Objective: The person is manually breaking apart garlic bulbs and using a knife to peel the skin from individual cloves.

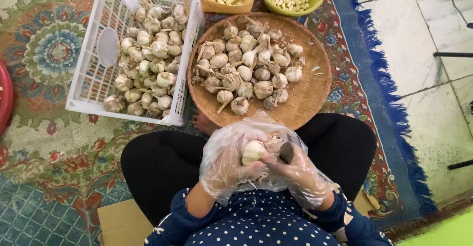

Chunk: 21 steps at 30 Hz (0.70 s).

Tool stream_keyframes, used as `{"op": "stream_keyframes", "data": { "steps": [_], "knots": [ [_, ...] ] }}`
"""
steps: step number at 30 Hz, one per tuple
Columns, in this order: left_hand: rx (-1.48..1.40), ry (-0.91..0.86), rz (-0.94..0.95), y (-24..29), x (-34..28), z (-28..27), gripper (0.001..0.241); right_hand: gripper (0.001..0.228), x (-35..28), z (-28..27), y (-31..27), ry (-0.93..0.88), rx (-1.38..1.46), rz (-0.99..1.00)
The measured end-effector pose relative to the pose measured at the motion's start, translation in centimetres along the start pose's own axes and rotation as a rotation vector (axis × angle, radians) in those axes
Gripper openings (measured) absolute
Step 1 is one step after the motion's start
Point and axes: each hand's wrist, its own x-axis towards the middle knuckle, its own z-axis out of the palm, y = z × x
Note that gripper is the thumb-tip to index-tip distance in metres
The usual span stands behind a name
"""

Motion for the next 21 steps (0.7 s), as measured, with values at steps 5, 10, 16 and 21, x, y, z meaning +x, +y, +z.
{"op": "stream_keyframes", "data": {
  "steps": [5,10,16,21],
  "knots": [
    [-0.105,0.018,0.014,-0.6,0.1,0.2,0.045,0.012,-0.3,0.0,-0.5,-0.025,0.52,0.263],
    [-0.137,0.021,0.019,-0.8,0.5,0.3,0.056,0.018,0.2,0.1,0.6,0.042,0.642,0.389],
    [-0.643,-0.091,-0.341,-8.6,-4.9,5.5,0.048,0.006,1.1,0.3,2.8,-0.021,0.824,0.302],
    [-1.053,0.073,-0.441,-4.8,-3.5,3.9,0.062,0.005,1.6,-0.5,3.1,0.024,0.943,0.268]
  ]
}}
